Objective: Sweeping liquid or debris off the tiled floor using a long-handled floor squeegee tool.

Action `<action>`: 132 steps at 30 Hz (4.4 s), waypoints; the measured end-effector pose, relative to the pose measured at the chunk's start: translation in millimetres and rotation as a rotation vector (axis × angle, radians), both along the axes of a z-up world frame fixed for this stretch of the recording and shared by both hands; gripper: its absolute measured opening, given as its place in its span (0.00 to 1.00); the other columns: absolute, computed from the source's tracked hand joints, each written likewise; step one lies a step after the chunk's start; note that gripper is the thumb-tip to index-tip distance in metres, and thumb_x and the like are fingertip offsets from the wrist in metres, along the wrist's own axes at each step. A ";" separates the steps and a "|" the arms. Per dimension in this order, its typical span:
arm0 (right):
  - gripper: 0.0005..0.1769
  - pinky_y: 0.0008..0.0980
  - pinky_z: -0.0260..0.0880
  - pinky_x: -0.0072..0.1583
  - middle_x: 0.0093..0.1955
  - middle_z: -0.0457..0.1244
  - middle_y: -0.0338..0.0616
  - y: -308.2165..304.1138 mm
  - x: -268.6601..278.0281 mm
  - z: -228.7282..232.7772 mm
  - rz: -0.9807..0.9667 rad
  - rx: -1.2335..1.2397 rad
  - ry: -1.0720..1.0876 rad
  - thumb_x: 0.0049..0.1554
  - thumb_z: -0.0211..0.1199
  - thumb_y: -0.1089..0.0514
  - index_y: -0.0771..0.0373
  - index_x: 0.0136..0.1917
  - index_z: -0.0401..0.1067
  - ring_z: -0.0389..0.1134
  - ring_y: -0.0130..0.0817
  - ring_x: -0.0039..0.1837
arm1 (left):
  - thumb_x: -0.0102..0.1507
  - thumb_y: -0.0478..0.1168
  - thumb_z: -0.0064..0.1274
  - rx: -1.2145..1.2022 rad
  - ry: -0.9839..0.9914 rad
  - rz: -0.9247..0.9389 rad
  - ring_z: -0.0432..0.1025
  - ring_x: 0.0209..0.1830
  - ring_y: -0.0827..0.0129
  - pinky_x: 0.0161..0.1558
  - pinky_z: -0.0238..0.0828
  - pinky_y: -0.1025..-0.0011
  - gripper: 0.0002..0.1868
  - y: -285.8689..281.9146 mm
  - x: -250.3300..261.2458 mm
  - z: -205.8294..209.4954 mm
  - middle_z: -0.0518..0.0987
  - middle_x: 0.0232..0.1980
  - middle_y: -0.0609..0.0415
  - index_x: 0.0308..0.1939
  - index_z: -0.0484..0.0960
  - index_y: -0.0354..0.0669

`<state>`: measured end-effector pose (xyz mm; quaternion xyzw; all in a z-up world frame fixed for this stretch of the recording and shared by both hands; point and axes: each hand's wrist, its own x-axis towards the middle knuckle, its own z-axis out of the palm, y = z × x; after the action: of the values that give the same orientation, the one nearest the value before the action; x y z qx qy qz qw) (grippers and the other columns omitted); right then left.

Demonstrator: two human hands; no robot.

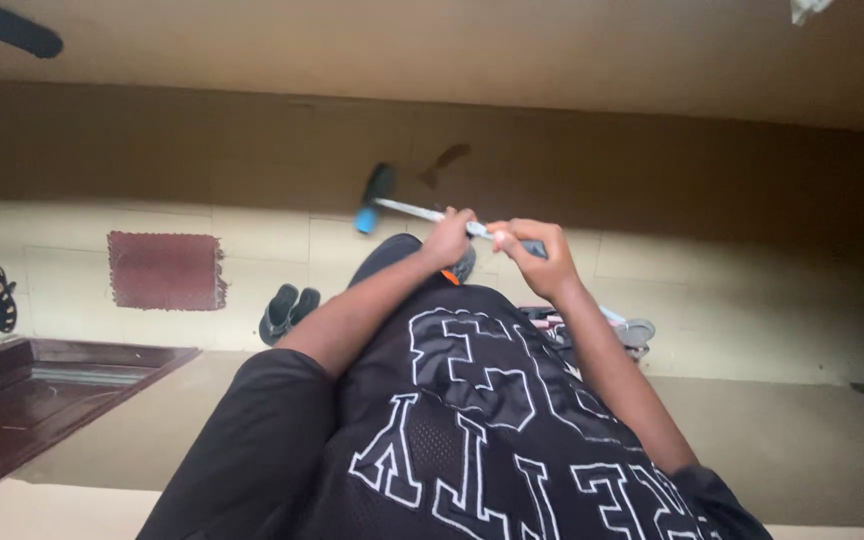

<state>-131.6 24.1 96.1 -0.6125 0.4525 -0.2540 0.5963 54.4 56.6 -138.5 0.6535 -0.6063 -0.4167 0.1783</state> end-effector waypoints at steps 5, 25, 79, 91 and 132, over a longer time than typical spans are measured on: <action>0.12 0.30 0.68 0.53 0.49 0.73 0.46 5.6 -3.6 37.2 -0.022 -0.135 0.164 0.60 0.61 0.60 0.70 0.39 0.77 0.70 0.29 0.49 | 0.60 0.31 0.47 -0.009 0.151 -0.097 0.71 0.52 0.41 0.53 0.67 0.47 0.11 -10.9 -29.8 34.4 0.75 0.47 0.40 0.46 0.77 0.45; 0.14 0.31 0.66 0.54 0.45 0.71 0.50 78.1 73.0 89.1 -0.188 -0.031 0.059 0.64 0.59 0.60 0.69 0.40 0.77 0.73 0.38 0.63 | 0.63 0.34 0.52 -0.170 0.114 -0.150 0.73 0.48 0.39 0.48 0.70 0.44 0.11 37.1 76.6 136.6 0.75 0.50 0.40 0.49 0.76 0.50; 0.12 0.36 0.74 0.61 0.50 0.73 0.46 132.2 -118.8 59.3 0.107 -0.088 0.343 0.53 0.59 0.66 0.63 0.49 0.80 0.76 0.37 0.52 | 0.58 0.34 0.50 -0.021 0.246 -0.252 0.71 0.58 0.42 0.59 0.67 0.53 0.15 123.7 -155.5 23.3 0.77 0.51 0.38 0.49 0.76 0.40; 0.09 0.37 0.72 0.64 0.49 0.74 0.49 152.3 -121.4 99.8 0.036 -0.168 0.221 0.49 0.58 0.67 0.67 0.41 0.78 0.75 0.44 0.62 | 0.59 0.37 0.51 0.056 0.116 -0.331 0.73 0.51 0.40 0.51 0.69 0.48 0.14 127.3 -125.3 153.1 0.76 0.47 0.39 0.49 0.75 0.44; 0.07 0.46 0.64 0.74 0.45 0.72 0.50 129.8 -124.1 8.0 -0.063 -0.145 -0.008 0.51 0.55 0.66 0.69 0.37 0.75 0.74 0.44 0.61 | 0.58 0.28 0.51 -0.012 -0.020 -0.394 0.74 0.48 0.40 0.50 0.71 0.48 0.13 81.9 -107.2 56.6 0.78 0.47 0.37 0.47 0.76 0.39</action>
<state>-255.7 153.9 104.1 -0.6386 0.4494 -0.3072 0.5440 -52.8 138.5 -81.9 0.5252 -0.7266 -0.4335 0.0910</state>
